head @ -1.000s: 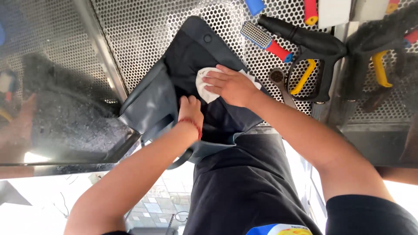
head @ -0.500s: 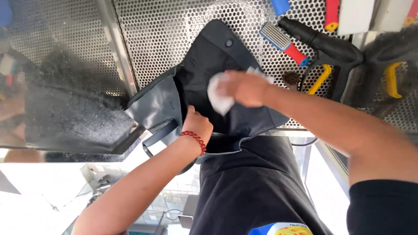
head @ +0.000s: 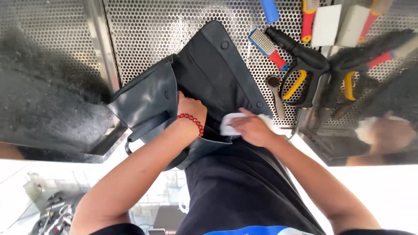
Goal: Clean the interior and exterior of a black tote bag using a brush, soap, and cloth.
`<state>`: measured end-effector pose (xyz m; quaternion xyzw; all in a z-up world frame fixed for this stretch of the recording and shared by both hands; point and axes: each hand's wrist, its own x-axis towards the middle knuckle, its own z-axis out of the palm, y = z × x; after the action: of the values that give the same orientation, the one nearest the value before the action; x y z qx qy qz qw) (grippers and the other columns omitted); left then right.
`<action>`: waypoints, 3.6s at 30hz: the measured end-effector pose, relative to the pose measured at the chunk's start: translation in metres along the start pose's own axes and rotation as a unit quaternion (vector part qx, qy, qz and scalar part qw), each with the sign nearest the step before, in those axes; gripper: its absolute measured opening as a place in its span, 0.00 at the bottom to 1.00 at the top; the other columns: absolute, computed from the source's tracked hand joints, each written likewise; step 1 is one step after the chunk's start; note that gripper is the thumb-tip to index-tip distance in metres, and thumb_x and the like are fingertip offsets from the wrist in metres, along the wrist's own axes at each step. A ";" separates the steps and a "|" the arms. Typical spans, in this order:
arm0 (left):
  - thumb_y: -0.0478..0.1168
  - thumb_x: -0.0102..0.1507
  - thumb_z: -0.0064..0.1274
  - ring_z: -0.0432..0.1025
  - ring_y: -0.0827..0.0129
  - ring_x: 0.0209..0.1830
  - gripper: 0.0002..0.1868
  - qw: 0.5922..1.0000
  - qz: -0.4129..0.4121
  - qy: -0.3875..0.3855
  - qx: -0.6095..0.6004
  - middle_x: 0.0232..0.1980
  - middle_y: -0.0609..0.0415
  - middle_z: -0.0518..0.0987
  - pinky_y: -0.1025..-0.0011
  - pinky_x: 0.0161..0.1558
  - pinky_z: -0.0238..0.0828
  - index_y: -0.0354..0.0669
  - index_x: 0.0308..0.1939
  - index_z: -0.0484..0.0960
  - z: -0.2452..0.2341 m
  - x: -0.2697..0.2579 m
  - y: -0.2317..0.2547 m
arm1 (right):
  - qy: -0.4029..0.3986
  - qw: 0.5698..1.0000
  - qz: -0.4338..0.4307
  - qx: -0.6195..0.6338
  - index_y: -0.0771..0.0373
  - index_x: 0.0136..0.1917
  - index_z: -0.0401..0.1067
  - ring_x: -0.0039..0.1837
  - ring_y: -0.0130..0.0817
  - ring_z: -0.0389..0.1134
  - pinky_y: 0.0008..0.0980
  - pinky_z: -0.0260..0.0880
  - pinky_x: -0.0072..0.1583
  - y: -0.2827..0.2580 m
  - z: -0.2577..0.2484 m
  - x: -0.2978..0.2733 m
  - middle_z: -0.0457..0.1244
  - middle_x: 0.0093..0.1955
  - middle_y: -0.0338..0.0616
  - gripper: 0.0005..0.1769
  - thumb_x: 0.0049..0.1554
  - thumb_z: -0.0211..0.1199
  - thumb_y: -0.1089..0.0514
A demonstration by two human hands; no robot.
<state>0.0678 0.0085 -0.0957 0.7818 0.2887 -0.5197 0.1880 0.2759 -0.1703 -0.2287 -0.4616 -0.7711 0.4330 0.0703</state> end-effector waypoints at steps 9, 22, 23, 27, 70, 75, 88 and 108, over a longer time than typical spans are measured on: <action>0.42 0.66 0.51 0.77 0.59 0.54 0.12 0.999 0.030 0.032 0.004 0.49 0.55 0.85 0.47 0.62 0.60 0.51 0.50 0.88 0.013 -0.006 0.004 | 0.127 0.985 0.104 -0.043 0.62 0.75 0.71 0.77 0.43 0.57 0.40 0.54 0.75 0.009 0.043 -0.024 0.57 0.76 0.47 0.31 0.58 0.57 0.69; 0.41 0.65 0.52 0.79 0.57 0.51 0.11 0.998 0.042 0.034 0.027 0.46 0.54 0.86 0.55 0.53 0.67 0.51 0.45 0.89 0.045 0.007 0.011 | 0.096 0.990 -0.097 0.046 0.56 0.65 0.73 0.80 0.39 0.56 0.48 0.47 0.81 -0.048 0.005 0.042 0.62 0.74 0.39 0.30 0.49 0.56 0.69; 0.41 0.65 0.51 0.78 0.56 0.51 0.11 0.997 0.053 0.050 0.022 0.47 0.54 0.85 0.57 0.51 0.68 0.50 0.45 0.89 0.054 0.011 0.012 | 0.086 0.990 -0.108 0.028 0.56 0.66 0.71 0.78 0.40 0.57 0.55 0.45 0.80 -0.039 -0.003 0.063 0.62 0.73 0.41 0.27 0.54 0.57 0.66; 0.40 0.65 0.49 0.78 0.57 0.51 0.12 0.993 0.077 0.076 0.041 0.46 0.54 0.85 0.58 0.47 0.70 0.50 0.43 0.90 0.061 0.011 0.015 | 0.188 0.962 -0.185 -0.074 0.58 0.72 0.67 0.77 0.40 0.60 0.63 0.44 0.80 -0.001 -0.044 0.143 0.63 0.74 0.40 0.28 0.58 0.54 0.66; 0.38 0.60 0.55 0.77 0.61 0.46 0.06 0.993 0.047 0.100 0.032 0.38 0.55 0.85 0.62 0.46 0.68 0.49 0.35 0.88 0.019 -0.027 -0.009 | 0.371 0.911 0.156 0.086 0.69 0.73 0.68 0.61 0.56 0.66 0.45 0.69 0.60 -0.055 -0.089 0.151 0.62 0.62 0.61 0.34 0.54 0.69 0.63; 0.38 0.65 0.50 0.79 0.61 0.45 0.10 0.993 0.028 0.111 0.019 0.39 0.55 0.86 0.61 0.46 0.69 0.50 0.36 0.89 0.027 -0.012 -0.007 | 0.304 0.917 -0.047 -0.254 0.54 0.61 0.75 0.73 0.44 0.60 0.45 0.62 0.69 -0.054 -0.052 0.147 0.60 0.71 0.44 0.23 0.51 0.62 0.57; 0.38 0.61 0.51 0.78 0.60 0.47 0.09 0.991 0.073 0.111 0.025 0.38 0.54 0.85 0.60 0.46 0.70 0.48 0.35 0.88 0.026 -0.024 -0.004 | 0.225 0.911 -0.189 -0.287 0.54 0.52 0.79 0.57 0.42 0.61 0.40 0.60 0.56 -0.019 -0.060 0.172 0.64 0.57 0.41 0.16 0.52 0.60 0.53; 0.37 0.63 0.50 0.78 0.60 0.43 0.10 0.993 0.035 0.114 -0.008 0.35 0.52 0.85 0.61 0.44 0.70 0.48 0.32 0.87 0.009 -0.023 -0.019 | -0.219 0.971 0.100 0.003 0.49 0.37 0.80 0.57 0.39 0.67 0.42 0.65 0.56 -0.048 -0.067 0.042 0.70 0.42 0.37 0.07 0.44 0.68 0.60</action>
<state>0.0423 0.0120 -0.0779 0.8440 0.2846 -0.4181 0.1785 0.2553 -0.1066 -0.1649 -0.4297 -0.7167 0.5304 -0.1425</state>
